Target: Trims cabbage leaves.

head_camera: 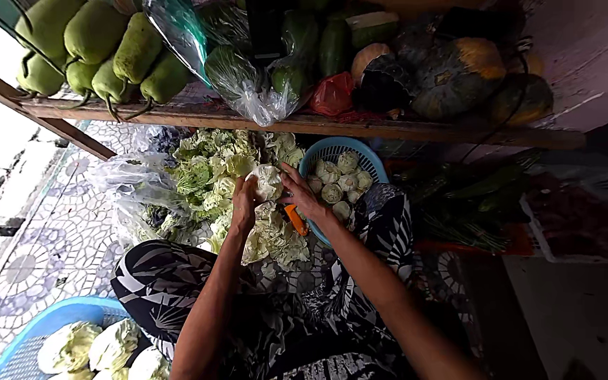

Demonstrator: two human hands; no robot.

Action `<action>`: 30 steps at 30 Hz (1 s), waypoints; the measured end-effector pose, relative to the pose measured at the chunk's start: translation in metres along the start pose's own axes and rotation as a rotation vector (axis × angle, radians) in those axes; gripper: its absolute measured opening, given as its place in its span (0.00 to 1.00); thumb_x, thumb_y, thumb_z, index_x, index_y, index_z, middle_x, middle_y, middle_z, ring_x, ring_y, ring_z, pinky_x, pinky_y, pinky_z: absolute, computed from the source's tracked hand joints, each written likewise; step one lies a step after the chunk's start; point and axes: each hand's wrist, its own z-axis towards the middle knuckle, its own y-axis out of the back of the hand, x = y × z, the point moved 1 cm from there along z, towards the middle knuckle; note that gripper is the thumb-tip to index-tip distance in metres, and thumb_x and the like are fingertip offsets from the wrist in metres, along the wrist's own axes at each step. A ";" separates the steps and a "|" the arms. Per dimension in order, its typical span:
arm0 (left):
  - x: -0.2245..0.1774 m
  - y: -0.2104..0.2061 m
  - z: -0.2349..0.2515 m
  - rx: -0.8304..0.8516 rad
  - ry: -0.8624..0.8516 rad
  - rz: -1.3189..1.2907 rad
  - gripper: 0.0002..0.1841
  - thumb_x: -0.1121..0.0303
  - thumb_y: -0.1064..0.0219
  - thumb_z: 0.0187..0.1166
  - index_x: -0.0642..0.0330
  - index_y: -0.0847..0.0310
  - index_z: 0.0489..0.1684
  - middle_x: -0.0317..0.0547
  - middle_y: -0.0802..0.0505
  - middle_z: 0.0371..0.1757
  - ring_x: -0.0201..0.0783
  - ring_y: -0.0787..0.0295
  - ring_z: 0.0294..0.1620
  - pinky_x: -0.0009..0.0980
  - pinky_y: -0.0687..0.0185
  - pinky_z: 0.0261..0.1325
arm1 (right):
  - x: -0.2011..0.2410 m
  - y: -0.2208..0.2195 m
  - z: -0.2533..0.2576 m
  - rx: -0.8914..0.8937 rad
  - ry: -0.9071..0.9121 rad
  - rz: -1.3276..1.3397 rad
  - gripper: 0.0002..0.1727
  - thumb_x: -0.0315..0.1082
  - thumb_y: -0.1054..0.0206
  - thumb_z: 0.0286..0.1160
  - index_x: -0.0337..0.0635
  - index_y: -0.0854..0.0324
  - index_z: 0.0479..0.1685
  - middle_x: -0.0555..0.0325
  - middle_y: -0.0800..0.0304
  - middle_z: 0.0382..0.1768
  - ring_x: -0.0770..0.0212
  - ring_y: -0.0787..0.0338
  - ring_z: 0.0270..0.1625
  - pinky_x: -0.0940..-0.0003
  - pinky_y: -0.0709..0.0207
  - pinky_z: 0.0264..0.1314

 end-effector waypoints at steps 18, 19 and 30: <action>-0.011 0.013 0.000 0.098 -0.277 0.320 0.24 0.50 0.43 0.89 0.60 0.19 0.69 0.54 0.17 0.72 0.47 0.22 0.70 0.50 0.28 0.72 | 0.004 0.011 0.004 -0.117 -0.217 0.613 0.36 0.68 0.60 0.84 0.54 0.33 0.77 0.49 0.13 0.57 0.54 0.08 0.44 0.62 0.11 0.40; -0.009 0.008 -0.001 0.169 -0.202 0.265 0.26 0.50 0.48 0.92 0.59 0.27 0.77 0.55 0.19 0.74 0.46 0.20 0.70 0.48 0.24 0.70 | 0.004 0.011 0.004 -0.116 -0.166 0.595 0.30 0.59 0.57 0.87 0.51 0.33 0.78 0.48 0.17 0.63 0.52 0.10 0.53 0.57 0.12 0.50; -0.006 -0.002 -0.006 0.187 -0.174 0.040 0.18 0.72 0.31 0.82 0.64 0.24 0.67 0.49 0.14 0.60 0.35 0.11 0.45 0.35 0.11 0.53 | -0.010 0.008 0.009 -0.201 0.011 0.580 0.23 0.40 0.45 0.89 0.52 0.42 0.79 0.49 0.24 0.70 0.52 0.17 0.66 0.51 0.18 0.65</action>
